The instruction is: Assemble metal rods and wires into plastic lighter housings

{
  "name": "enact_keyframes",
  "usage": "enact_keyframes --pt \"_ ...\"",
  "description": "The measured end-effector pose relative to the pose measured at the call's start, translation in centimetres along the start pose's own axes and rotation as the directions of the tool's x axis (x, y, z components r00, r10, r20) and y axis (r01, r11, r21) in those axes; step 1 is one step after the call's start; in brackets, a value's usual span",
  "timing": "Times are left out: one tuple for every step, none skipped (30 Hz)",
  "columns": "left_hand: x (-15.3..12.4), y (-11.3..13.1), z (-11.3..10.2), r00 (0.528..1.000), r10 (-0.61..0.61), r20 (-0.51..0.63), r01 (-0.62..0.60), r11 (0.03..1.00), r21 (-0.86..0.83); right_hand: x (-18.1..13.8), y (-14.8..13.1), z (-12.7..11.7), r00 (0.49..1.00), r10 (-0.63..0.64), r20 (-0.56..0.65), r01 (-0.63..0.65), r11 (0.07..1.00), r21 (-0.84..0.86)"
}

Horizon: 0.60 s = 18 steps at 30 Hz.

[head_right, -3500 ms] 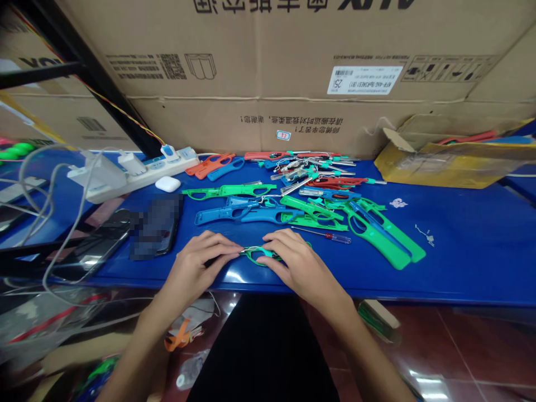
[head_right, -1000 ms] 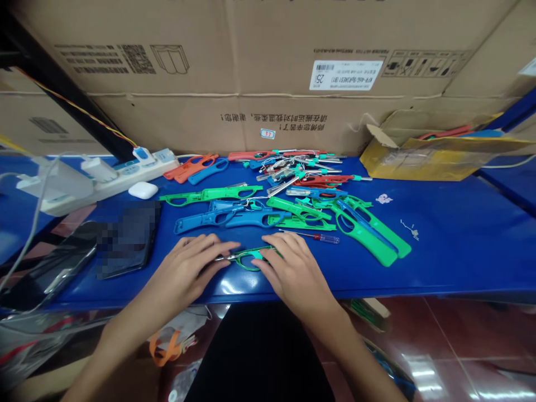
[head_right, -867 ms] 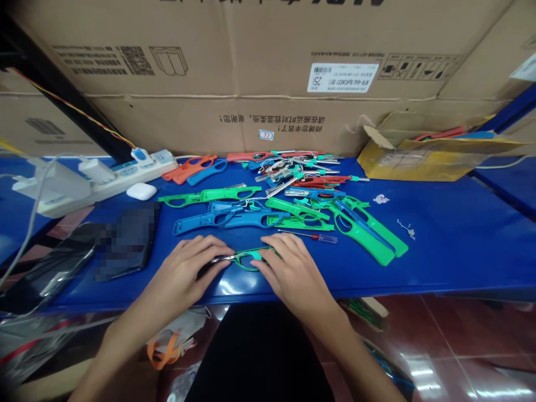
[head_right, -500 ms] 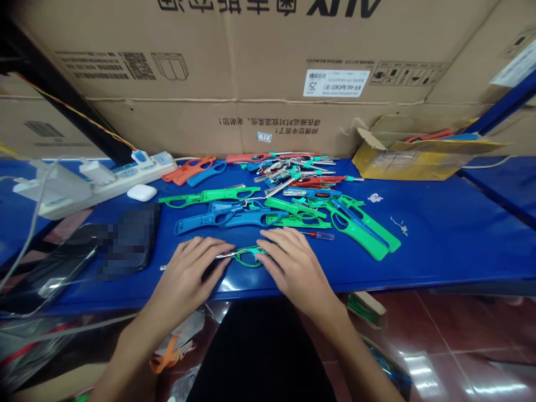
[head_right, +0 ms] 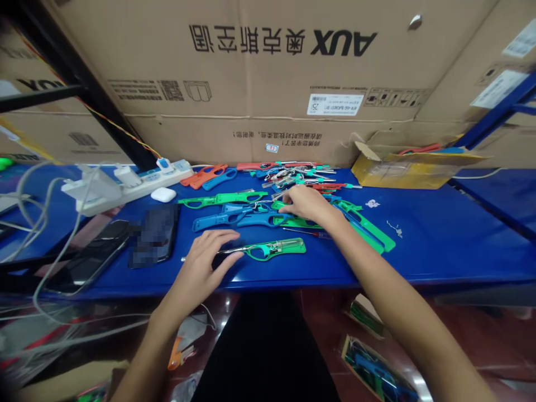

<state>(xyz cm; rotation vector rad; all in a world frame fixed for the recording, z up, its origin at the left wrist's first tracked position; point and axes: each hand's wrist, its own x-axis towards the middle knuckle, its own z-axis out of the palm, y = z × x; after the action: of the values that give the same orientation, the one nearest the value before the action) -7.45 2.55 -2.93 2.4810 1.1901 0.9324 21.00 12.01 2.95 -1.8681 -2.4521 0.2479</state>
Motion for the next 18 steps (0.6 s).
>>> enact_keyframes --pt "0.0 0.0 0.0 1.000 -0.011 -0.007 0.011 1.000 -0.020 0.5 -0.3 0.0 1.000 -0.002 0.009 0.002 1.000 -0.015" --pt "-0.1 0.0 0.0 1.000 -0.020 -0.016 0.019 0.999 -0.035 0.9 -0.7 -0.1 1.000 -0.004 0.017 0.005 1.000 -0.031" --pt "-0.1 0.0 0.0 0.999 -0.028 -0.024 0.027 0.999 -0.046 1.0 -0.9 -0.3 1.000 -0.008 0.021 0.009 0.999 -0.047" --pt "-0.1 0.0 0.0 0.999 -0.034 -0.030 0.032 0.998 -0.057 1.0 -1.0 -0.6 1.000 -0.011 0.017 0.012 0.998 -0.061" --pt "-0.1 0.0 0.0 0.999 -0.038 -0.034 0.035 0.997 -0.066 0.8 -1.1 -1.0 1.000 -0.013 0.008 0.014 0.997 -0.073" --pt "-0.1 -0.1 0.1 0.998 -0.042 -0.039 0.039 0.996 -0.077 0.3 -1.2 -1.6 1.000 -0.010 -0.005 0.009 0.996 -0.085" --pt "-0.1 -0.1 0.1 0.998 -0.046 -0.041 0.042 0.995 -0.088 -0.5 -1.2 -2.2 0.999 -0.003 -0.040 -0.001 0.995 -0.098" --pt "-0.2 -0.2 0.1 0.998 -0.053 -0.039 0.049 0.994 -0.102 -1.5 -1.2 -2.8 0.996 0.003 -0.093 -0.013 0.994 -0.108" --pt "-0.2 -0.2 0.0 0.997 -0.062 -0.037 0.057 0.991 -0.118 -2.7 -1.4 -3.4 0.985 0.009 -0.174 -0.028 0.993 -0.112" --pt "-0.2 -0.2 0.0 0.997 -0.070 -0.039 0.064 0.989 -0.135 -4.0 -1.6 -3.9 0.950 0.003 -0.313 -0.036 0.995 -0.098" --pt "-0.2 -0.3 0.0 0.996 -0.077 -0.042 0.070 0.986 -0.153 -5.3 -1.9 -4.2 0.895 -0.015 -0.446 -0.013 0.998 -0.060" --pt "-0.2 -0.3 0.0 0.995 -0.083 -0.046 0.074 0.983 -0.169 -6.7 -2.3 -4.2 0.826 -0.021 -0.563 0.031 0.999 0.009" --pt "-0.2 -0.3 -0.1 0.995 -0.087 -0.051 0.077 0.980 -0.181 -7.9 -2.8 -4.0 0.766 -0.014 -0.643 0.092 0.992 0.088" --pt "-0.2 -0.3 -0.1 0.994 -0.091 -0.054 0.079 0.979 -0.188 -9.0 -3.3 -3.5 0.709 0.012 -0.705 0.149 0.975 0.167" --pt "-0.2 -0.2 0.0 0.994 -0.091 -0.052 0.080 0.979 -0.188 -9.8 -3.8 -2.7 0.664 0.058 -0.746 0.187 0.952 0.241" --pt "-0.2 -0.2 0.0 0.995 -0.091 -0.046 0.082 0.980 -0.182 -10.4 -4.2 -1.7 0.632 0.102 -0.768 0.219 0.927 0.304" --pt "-0.2 -0.2 0.0 0.995 -0.091 -0.037 0.083 0.981 -0.173 -10.9 -4.4 -0.6 0.610 0.148 -0.778 0.247 0.898 0.365" --pt "-0.2 -0.2 0.1 0.995 -0.091 -0.027 0.086 0.983 -0.162 -11.1 -4.6 0.6 0.603 0.191 -0.774 0.291 0.852 0.436"
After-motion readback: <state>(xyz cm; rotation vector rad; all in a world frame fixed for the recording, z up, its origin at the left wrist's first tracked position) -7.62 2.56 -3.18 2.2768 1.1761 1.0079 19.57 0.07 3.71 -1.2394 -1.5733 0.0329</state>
